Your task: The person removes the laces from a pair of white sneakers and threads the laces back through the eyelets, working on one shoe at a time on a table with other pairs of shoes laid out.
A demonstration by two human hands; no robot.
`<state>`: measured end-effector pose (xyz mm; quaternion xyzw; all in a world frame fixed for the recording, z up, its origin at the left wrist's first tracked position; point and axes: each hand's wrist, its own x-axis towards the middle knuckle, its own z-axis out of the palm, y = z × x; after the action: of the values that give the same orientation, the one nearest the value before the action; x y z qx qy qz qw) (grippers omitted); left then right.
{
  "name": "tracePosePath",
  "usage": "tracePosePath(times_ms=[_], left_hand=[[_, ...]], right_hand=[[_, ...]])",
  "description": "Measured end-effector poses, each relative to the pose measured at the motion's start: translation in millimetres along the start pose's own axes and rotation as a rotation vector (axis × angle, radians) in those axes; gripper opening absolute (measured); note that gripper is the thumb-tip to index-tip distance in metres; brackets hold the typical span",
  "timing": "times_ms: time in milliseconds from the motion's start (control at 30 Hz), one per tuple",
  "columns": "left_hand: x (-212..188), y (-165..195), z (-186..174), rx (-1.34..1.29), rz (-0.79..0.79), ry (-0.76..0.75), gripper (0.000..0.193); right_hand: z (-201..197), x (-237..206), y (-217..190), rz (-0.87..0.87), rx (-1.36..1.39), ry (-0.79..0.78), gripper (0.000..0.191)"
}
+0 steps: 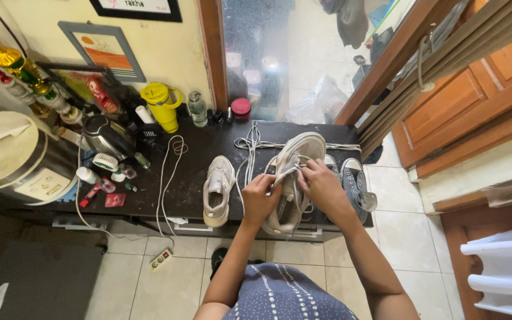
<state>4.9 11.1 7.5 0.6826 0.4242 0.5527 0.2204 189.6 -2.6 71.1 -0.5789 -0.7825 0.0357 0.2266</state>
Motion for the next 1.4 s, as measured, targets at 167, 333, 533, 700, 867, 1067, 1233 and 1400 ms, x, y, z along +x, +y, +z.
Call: tracePosePath(times_ms=[167,333,533,700,867,1067,1233,1400], left_hand=[[-2,-1,-3,-0.012,0.002,-0.027,0.009],[-1,-1,-5,-0.019,0.002,-0.026,0.009],[0,-3,-4,0.086,0.090,0.046,0.011],[4,-10,-2,0.108,0.111,0.054,0.016],[4,-12,1,0.030,-0.014,0.067,0.011],[2,-18,1,-0.074,-0.063,0.075,0.009],[7,-18,-6,-0.069,-0.046,0.094,0.009],[2,-6,-12,0.088,0.158,0.105,0.011]], right_hand=[[-8,11,15,-0.028,0.240,-0.103,0.019],[-21,23,19,0.137,0.384,-0.323,0.025],[-14,9,1,-0.072,0.040,-0.119,0.023],[2,13,12,0.080,0.222,-0.061,0.026],[3,30,43,0.238,0.477,-0.311,0.030],[-8,32,57,0.197,0.838,-0.542,0.024],[-11,34,47,0.155,0.996,-0.509,0.022],[-14,29,18,0.065,0.264,-0.307,0.028]])
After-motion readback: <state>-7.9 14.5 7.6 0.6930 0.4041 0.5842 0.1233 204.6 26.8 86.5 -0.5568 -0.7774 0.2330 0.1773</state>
